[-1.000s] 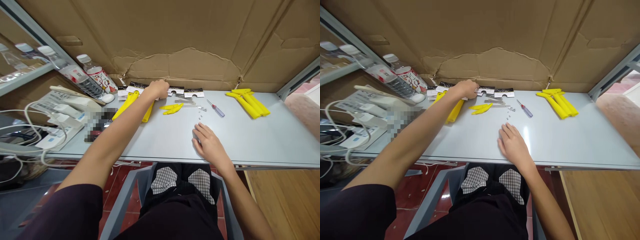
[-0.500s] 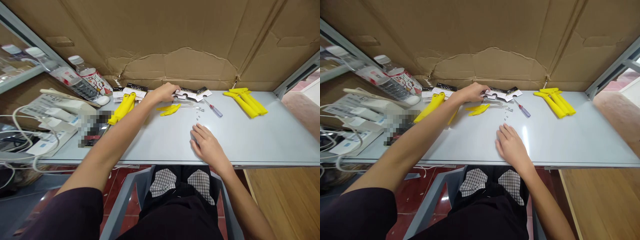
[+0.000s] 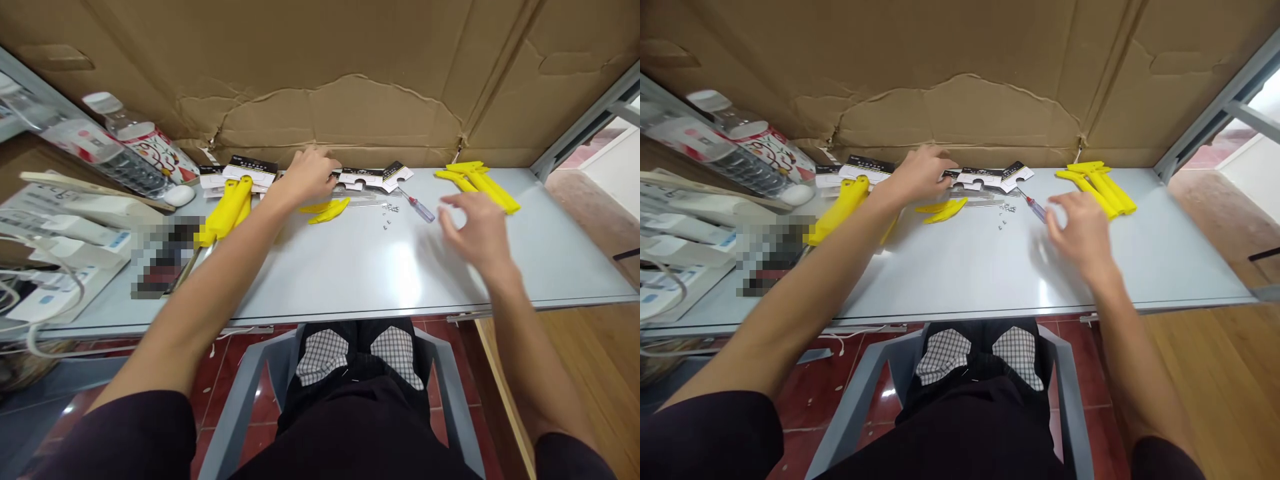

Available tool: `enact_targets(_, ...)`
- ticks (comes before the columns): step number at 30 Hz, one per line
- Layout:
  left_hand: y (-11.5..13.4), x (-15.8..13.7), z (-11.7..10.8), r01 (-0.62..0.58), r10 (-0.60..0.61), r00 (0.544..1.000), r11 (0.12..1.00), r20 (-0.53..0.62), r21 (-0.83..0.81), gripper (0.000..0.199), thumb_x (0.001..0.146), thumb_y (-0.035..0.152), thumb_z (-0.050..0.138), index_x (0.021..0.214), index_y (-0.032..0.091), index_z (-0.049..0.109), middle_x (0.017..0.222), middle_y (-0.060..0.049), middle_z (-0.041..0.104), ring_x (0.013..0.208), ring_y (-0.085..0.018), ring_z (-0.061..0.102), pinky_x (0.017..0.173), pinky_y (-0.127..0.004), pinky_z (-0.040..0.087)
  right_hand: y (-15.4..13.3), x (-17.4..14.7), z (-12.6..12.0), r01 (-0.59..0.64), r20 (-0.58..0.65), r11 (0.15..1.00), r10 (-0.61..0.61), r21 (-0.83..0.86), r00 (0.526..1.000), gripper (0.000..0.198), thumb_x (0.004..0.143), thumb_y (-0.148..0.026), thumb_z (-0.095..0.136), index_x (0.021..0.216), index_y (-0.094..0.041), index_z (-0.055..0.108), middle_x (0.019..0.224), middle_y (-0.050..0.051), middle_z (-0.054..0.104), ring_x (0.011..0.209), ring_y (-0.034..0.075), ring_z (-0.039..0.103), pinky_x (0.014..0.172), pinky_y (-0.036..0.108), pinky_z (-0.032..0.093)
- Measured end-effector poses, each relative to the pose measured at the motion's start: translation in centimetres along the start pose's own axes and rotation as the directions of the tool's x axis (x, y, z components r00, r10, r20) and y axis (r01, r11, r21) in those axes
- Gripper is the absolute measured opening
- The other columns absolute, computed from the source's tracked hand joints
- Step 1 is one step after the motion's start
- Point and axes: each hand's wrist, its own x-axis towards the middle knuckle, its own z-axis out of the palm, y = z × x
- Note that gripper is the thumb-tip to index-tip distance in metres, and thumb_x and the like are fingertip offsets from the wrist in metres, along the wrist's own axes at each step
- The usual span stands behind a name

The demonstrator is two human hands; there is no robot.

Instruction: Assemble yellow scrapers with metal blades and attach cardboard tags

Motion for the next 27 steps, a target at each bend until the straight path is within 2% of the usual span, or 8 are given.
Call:
enact_targets(4,1.5,-2.6,-1.3,-0.027,0.016,0.992,0.996,-0.126,-0.087,0.050,0.105,0.034,0.052,0.149,0.019,0.069,0.164,-0.018,0.054,0.153,-0.042,0.044,0.126,-0.062,0.036,7.4,3.3,-1.2,-0.219,0.158,0.900,0.295,-0.378,0.942,0.039,0.095,-0.035,0.067,0.122,-0.010,0.080,0.114,0.028,0.075,0.102,0.041,0.070,0.080,0.051,0.051)
enact_targets(10,2.4,-6.5,-1.3,-0.076,0.032,0.977,0.976,-0.212,-0.203,0.042,0.103,0.038,0.056,0.138,0.025,0.075,0.157,-0.012,0.062,0.143,-0.036,0.055,0.123,-0.055,0.041,11.0,3.9,0.5,-0.239,0.229,0.880,0.353,-0.410,0.907,0.040,0.099,-0.045,0.067,0.098,-0.007,0.075,0.111,0.034,0.068,0.097,0.035,0.065,0.077,0.047,0.040)
enact_targets(12,2.4,-7.4,-1.1,-0.084,0.030,0.973,0.968,-0.228,-0.235,0.041,0.102,0.037,0.055,0.135,0.023,0.076,0.152,-0.011,0.066,0.138,-0.034,0.059,0.122,-0.054,0.043,10.5,4.4,0.9,-0.278,0.255,0.871,0.400,-0.404,0.880,0.043,0.099,-0.048,0.067,0.092,-0.006,0.074,0.111,0.034,0.067,0.100,0.036,0.065,0.078,0.048,0.039)
enact_targets(15,2.6,-8.1,-1.1,-0.090,0.003,0.965,0.943,-0.264,-0.319,0.036,0.101,0.034,0.056,0.126,0.021,0.079,0.142,-0.010,0.073,0.131,-0.030,0.065,0.118,-0.050,0.047,9.0,5.9,0.7,-0.340,0.328,0.812,0.521,-0.474,0.788,0.041,0.097,-0.046,0.069,0.095,-0.005,0.076,0.110,0.033,0.066,0.103,0.037,0.064,0.078,0.048,0.038)
enact_targets(18,2.7,-8.4,-1.3,-0.043,-0.105,0.947,0.896,-0.304,-0.443,0.030,0.100,0.032,0.057,0.114,0.021,0.081,0.127,-0.009,0.080,0.119,-0.027,0.072,0.105,-0.043,0.057,7.5,7.3,-0.6,-0.372,0.404,0.814,0.554,-0.446,0.728,0.038,0.098,-0.045,0.067,0.093,-0.008,0.078,0.095,0.025,0.068,0.099,0.033,0.063,0.075,0.046,0.039)
enact_targets(22,2.6,-8.7,-2.0,0.004,-0.248,0.915,0.794,-0.318,-0.607,0.027,0.099,0.031,0.060,0.110,0.018,0.080,0.113,-0.011,0.083,0.106,-0.025,0.077,0.094,-0.041,0.064,5.6,8.3,-3.0,-0.449,0.399,0.833,0.550,-0.322,0.734,0.037,0.099,-0.045,0.068,0.091,-0.010,0.079,0.087,0.022,0.070,0.085,0.025,0.063,0.069,0.046,0.039)
enact_targets(25,2.7,-8.9,-2.3,0.020,-0.281,0.934,0.661,-0.223,-0.750,0.027,0.101,0.029,0.059,0.119,0.018,0.076,0.116,-0.012,0.082,0.103,-0.024,0.079,0.090,-0.042,0.067,2.6,8.2,-3.5,-0.554,0.465,0.815,0.562,-0.170,0.684,0.029,0.094,-0.046,0.075,0.101,-0.018,0.073,0.097,0.019,0.075,0.077,0.022,0.064,0.064,0.042,0.043)
enact_targets(27,3.1,-8.9,-2.1,0.068,-0.267,0.960,0.515,-0.084,-0.855,0.033,0.104,0.030,0.057,0.132,0.020,0.070,0.123,-0.013,0.081,0.100,-0.023,0.081,0.087,-0.042,0.069,-0.5,7.3,-2.8,-0.598,0.576,0.801,0.472,0.036,0.667,0.037,0.089,-0.045,0.080,0.113,-0.023,0.063,0.103,0.015,0.078,0.076,0.023,0.069,0.061,0.038,0.048)
